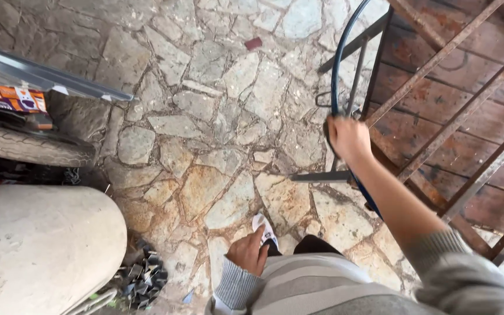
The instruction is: Cleaning a circular metal frame by wiping it with a sponge dipped in a liquid solution
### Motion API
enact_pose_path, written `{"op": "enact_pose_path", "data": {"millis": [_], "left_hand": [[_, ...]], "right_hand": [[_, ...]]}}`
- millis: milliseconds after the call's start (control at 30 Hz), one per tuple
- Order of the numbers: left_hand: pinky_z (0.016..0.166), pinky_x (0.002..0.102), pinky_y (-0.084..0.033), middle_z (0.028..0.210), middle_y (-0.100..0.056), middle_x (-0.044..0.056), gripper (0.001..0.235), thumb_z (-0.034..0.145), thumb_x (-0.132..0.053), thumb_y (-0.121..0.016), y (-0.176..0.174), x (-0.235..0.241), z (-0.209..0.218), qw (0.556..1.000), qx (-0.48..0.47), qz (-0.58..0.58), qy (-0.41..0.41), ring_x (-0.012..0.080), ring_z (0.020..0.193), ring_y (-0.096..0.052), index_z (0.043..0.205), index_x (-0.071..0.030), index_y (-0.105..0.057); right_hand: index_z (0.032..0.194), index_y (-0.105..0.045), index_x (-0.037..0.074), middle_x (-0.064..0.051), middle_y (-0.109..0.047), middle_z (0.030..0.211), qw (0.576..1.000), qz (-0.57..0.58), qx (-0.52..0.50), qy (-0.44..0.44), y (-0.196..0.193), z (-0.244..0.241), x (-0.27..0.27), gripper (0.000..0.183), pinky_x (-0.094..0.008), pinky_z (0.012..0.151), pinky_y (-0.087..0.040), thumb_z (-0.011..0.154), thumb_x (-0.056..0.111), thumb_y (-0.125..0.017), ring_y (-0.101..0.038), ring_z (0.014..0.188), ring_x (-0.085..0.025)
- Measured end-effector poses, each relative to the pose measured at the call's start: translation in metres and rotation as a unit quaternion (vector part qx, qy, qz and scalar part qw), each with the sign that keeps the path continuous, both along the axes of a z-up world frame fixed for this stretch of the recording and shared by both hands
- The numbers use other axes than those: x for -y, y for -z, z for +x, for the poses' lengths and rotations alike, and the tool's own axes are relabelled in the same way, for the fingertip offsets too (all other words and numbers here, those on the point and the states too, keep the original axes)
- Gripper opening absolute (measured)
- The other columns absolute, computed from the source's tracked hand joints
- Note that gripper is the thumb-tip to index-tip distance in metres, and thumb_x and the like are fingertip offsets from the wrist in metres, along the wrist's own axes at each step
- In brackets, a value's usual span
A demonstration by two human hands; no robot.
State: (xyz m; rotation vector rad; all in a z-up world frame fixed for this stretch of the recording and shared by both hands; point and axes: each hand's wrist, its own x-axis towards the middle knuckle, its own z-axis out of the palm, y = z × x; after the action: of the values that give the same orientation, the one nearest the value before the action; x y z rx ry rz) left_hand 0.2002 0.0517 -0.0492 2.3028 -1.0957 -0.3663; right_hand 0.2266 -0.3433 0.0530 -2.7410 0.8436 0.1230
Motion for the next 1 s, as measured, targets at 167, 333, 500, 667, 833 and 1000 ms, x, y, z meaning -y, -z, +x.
{"op": "enact_pose_path", "data": {"millis": [167, 333, 500, 667, 833, 1000], "left_hand": [[0.041, 0.033, -0.045, 0.078, -0.074, 0.002, 0.056, 0.105, -0.047, -0.028, -0.026, 0.000, 0.004, 0.996, 0.062, -0.055, -0.025, 0.0167, 0.050, -0.062, 0.131, -0.010, -0.061], [0.048, 0.039, -0.051, 0.092, -0.077, 0.006, 0.055, 0.103, -0.048, -0.033, 0.002, -0.013, -0.001, 0.998, 0.046, -0.016, -0.035, 0.0216, 0.061, -0.069, 0.135, -0.011, -0.059], [0.043, 0.037, -0.046, 0.082, -0.075, 0.004, 0.053, 0.103, -0.046, -0.037, -0.020, -0.002, 0.012, 0.992, 0.100, -0.059, -0.039, 0.0199, 0.053, -0.063, 0.134, -0.011, -0.062], [0.047, 0.036, -0.054, 0.089, -0.078, 0.004, 0.050, 0.098, -0.044, -0.050, -0.001, 0.000, 0.017, 0.995, 0.080, -0.044, -0.037, 0.0170, 0.056, -0.068, 0.136, -0.013, -0.060], [0.055, 0.040, -0.056, 0.088, -0.075, 0.005, 0.049, 0.095, -0.037, -0.061, -0.018, 0.014, 0.016, 1.000, 0.023, 0.003, -0.002, 0.0207, 0.060, -0.067, 0.137, -0.011, -0.058], [0.060, 0.036, -0.059, 0.098, -0.078, 0.002, 0.050, 0.096, -0.039, -0.061, -0.004, 0.008, 0.018, 0.999, 0.024, -0.018, -0.022, 0.0170, 0.070, -0.073, 0.139, -0.015, -0.056]], "right_hand": [[0.091, -0.065, 0.005, -0.005, -0.067, 0.073, 0.998, -0.050, -0.031, -0.006, 0.016, -0.057, -0.021, 0.029, -0.026, 0.040, -0.048, 0.110, 0.021, -0.050, -0.056, 0.048, -0.013], [0.085, -0.067, 0.005, -0.015, -0.076, 0.097, 0.999, -0.007, -0.035, -0.013, 0.006, -0.036, -0.012, 0.020, -0.023, 0.040, -0.056, 0.101, 0.006, -0.055, -0.067, 0.054, -0.015], [0.089, -0.067, 0.002, -0.015, -0.075, 0.089, 0.999, -0.043, 0.026, -0.020, 0.014, -0.019, -0.003, 0.017, -0.034, 0.051, -0.061, 0.103, 0.005, -0.057, -0.070, 0.059, -0.023], [0.081, -0.066, 0.007, -0.001, -0.064, 0.062, 0.998, -0.053, 0.027, -0.033, 0.015, -0.070, -0.023, 0.033, -0.025, 0.038, -0.046, 0.109, 0.020, -0.055, -0.056, 0.044, -0.013], [0.096, -0.065, -0.003, -0.021, -0.075, 0.090, 1.000, -0.002, 0.002, 0.027, 0.005, 0.003, 0.001, 0.029, -0.025, 0.032, -0.048, 0.111, 0.016, -0.048, -0.062, 0.043, -0.016], [0.096, -0.061, 0.007, -0.002, -0.064, 0.069, 0.996, -0.008, -0.087, 0.028, 0.015, -0.079, -0.027, 0.032, -0.021, 0.036, -0.043, 0.113, 0.023, -0.040, -0.054, 0.044, -0.010]]}}
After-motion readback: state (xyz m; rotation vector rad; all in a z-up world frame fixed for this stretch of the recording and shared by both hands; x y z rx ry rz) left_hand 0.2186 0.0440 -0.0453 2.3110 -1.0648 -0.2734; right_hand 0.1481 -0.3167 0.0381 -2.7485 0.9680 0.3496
